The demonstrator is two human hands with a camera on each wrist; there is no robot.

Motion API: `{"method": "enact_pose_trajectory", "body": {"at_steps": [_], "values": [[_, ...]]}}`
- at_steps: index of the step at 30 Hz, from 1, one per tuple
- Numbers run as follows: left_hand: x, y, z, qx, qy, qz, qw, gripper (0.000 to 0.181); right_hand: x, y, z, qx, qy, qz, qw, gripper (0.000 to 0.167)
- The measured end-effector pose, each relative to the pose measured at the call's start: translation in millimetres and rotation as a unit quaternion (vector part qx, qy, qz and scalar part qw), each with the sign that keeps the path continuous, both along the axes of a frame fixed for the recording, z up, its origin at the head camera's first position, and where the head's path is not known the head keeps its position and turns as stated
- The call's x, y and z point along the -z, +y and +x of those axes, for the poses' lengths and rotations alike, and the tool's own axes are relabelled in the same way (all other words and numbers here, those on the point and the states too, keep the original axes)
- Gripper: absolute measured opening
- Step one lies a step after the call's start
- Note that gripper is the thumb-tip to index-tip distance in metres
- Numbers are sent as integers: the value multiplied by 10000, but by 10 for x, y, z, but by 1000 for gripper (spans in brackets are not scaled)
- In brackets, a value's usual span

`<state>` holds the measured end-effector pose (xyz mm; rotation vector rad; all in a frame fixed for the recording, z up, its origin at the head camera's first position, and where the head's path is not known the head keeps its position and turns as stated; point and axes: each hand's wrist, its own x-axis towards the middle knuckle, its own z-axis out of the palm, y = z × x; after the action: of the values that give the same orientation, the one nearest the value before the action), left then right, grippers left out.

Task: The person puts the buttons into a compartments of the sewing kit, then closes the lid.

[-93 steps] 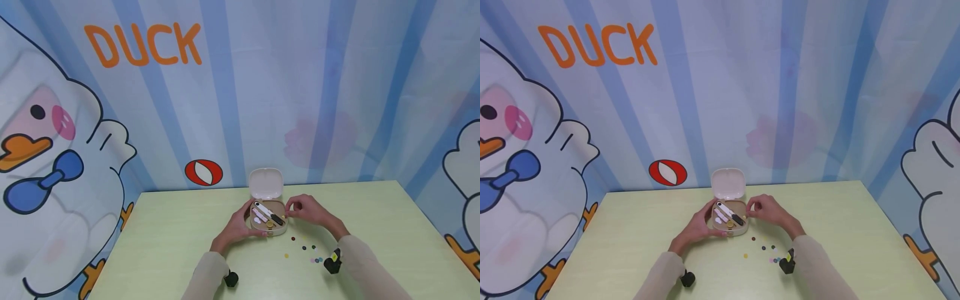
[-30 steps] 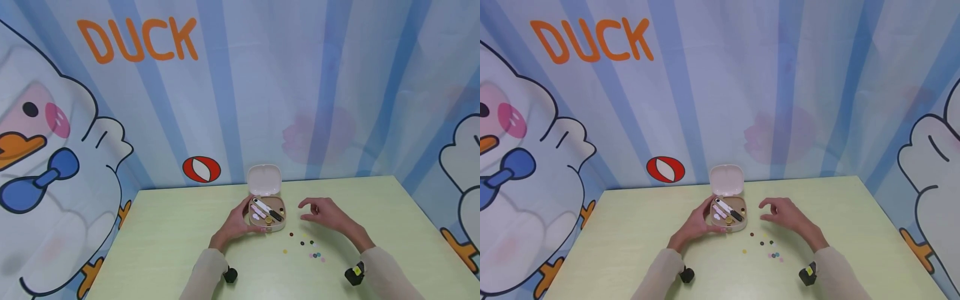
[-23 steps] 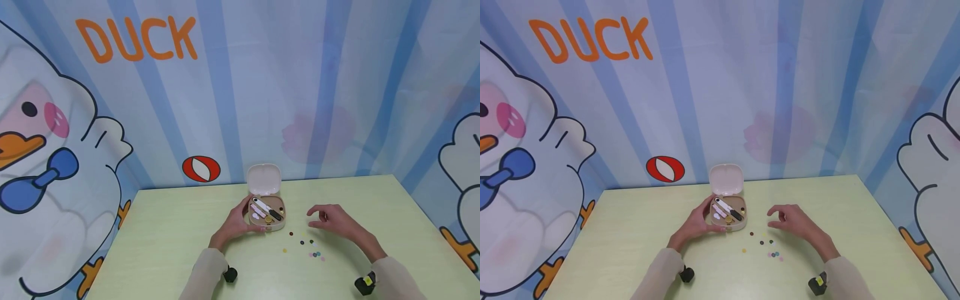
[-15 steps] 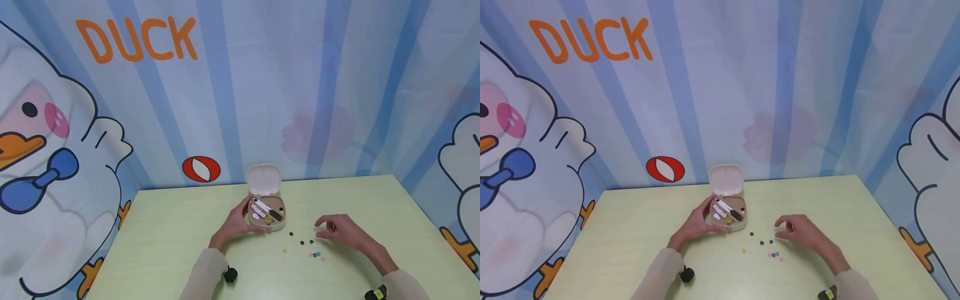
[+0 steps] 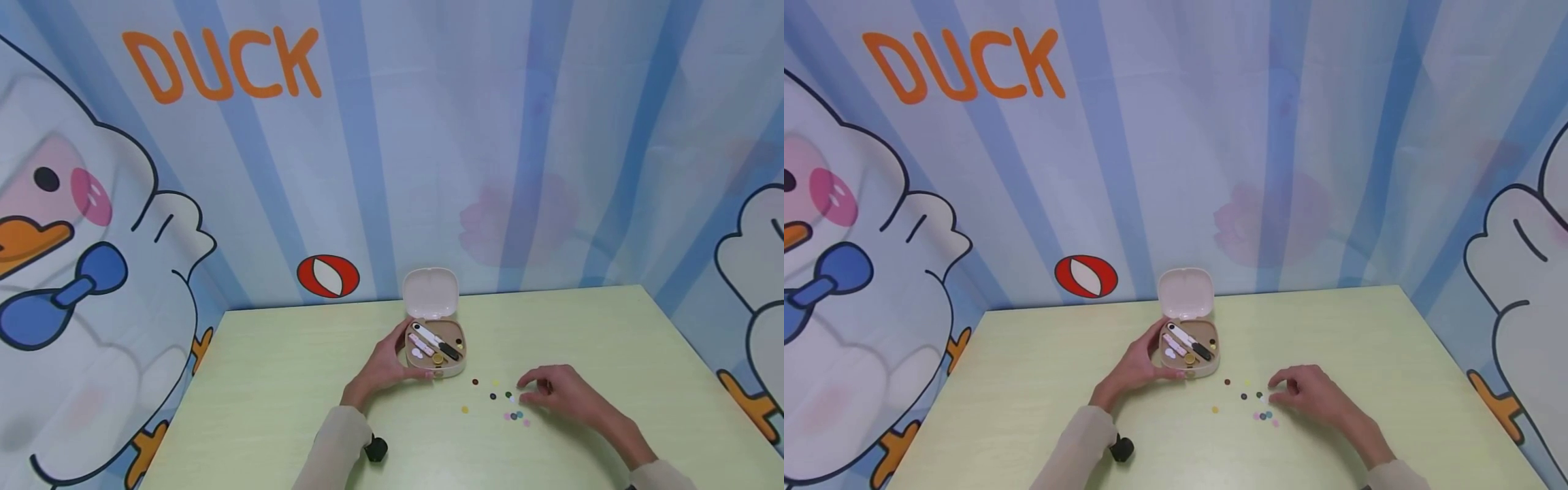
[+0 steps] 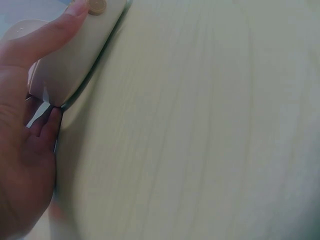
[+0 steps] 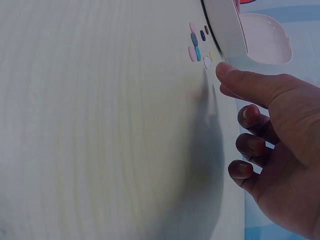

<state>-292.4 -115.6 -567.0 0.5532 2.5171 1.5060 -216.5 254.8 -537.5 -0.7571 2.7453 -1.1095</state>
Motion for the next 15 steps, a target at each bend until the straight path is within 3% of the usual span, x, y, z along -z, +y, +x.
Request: {"method": "enact_pose_trajectory", "body": {"at_steps": [8,15], "values": [[16,-5,-10,-31,-22,-5,10000,120,66,-67,27,-182,20,-240,9995,16],[14,-4,-12,-18,12,-20,10000,121,100,-98,29,-204,437,-229,9986,9]]}}
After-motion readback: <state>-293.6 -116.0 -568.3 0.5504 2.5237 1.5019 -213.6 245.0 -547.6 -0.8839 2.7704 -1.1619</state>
